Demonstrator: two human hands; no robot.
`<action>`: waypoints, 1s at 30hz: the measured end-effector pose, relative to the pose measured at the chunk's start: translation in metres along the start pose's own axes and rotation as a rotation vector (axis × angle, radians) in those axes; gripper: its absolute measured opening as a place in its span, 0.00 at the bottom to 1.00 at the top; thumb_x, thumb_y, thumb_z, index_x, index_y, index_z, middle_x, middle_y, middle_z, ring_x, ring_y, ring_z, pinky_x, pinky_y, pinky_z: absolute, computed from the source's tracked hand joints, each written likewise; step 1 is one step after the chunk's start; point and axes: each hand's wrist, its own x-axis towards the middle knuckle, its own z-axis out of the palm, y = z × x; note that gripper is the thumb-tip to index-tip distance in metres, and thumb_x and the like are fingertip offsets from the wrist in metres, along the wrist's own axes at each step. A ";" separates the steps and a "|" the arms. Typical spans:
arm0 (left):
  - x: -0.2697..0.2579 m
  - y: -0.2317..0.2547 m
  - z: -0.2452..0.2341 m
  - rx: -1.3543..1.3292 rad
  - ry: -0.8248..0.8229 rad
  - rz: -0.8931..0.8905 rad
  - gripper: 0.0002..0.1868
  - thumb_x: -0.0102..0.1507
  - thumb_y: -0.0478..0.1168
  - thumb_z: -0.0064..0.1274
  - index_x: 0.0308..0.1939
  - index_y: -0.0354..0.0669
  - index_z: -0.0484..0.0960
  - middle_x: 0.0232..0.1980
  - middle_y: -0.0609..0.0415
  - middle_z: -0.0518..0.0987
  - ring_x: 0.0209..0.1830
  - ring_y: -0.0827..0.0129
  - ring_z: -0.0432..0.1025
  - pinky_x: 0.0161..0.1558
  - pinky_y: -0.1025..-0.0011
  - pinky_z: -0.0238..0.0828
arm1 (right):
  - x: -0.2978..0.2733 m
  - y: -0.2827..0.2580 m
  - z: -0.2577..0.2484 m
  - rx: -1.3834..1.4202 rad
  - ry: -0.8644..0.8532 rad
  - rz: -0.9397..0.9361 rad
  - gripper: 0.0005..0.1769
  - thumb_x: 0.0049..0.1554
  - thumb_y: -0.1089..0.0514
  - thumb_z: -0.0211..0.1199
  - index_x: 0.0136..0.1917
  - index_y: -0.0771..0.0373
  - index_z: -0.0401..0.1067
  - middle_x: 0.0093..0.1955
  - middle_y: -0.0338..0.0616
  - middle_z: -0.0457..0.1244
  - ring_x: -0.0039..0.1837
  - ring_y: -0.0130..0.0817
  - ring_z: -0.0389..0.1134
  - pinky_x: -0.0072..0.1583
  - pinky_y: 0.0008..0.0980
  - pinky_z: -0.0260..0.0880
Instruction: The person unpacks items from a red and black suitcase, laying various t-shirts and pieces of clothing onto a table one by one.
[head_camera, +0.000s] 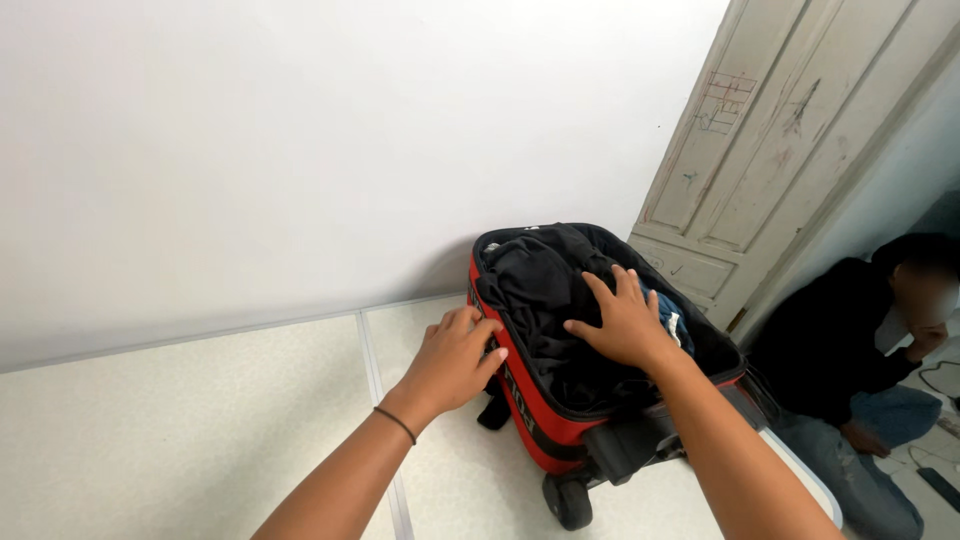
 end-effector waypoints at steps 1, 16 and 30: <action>0.007 0.000 0.005 0.004 0.040 0.020 0.22 0.67 0.51 0.49 0.60 0.45 0.76 0.64 0.44 0.69 0.71 0.52 0.60 0.66 0.49 0.57 | 0.005 0.002 0.005 -0.030 -0.037 0.005 0.56 0.48 0.28 0.67 0.81 0.46 0.49 0.84 0.59 0.34 0.85 0.56 0.29 0.77 0.65 0.33; 0.086 -0.011 0.047 0.344 -0.214 -0.078 0.56 0.57 0.58 0.64 0.81 0.53 0.47 0.82 0.34 0.44 0.76 0.44 0.54 0.70 0.45 0.52 | 0.042 -0.001 0.066 -0.118 -0.269 0.050 0.74 0.38 0.26 0.76 0.84 0.33 0.33 0.86 0.58 0.27 0.86 0.59 0.25 0.77 0.68 0.37; 0.098 -0.014 0.057 0.304 -0.155 -0.145 0.53 0.50 0.58 0.72 0.72 0.43 0.63 0.63 0.41 0.70 0.64 0.52 0.68 0.67 0.55 0.56 | 0.033 -0.013 0.055 -0.201 -0.160 -0.041 0.57 0.40 0.36 0.79 0.77 0.44 0.56 0.74 0.56 0.48 0.77 0.59 0.47 0.69 0.62 0.57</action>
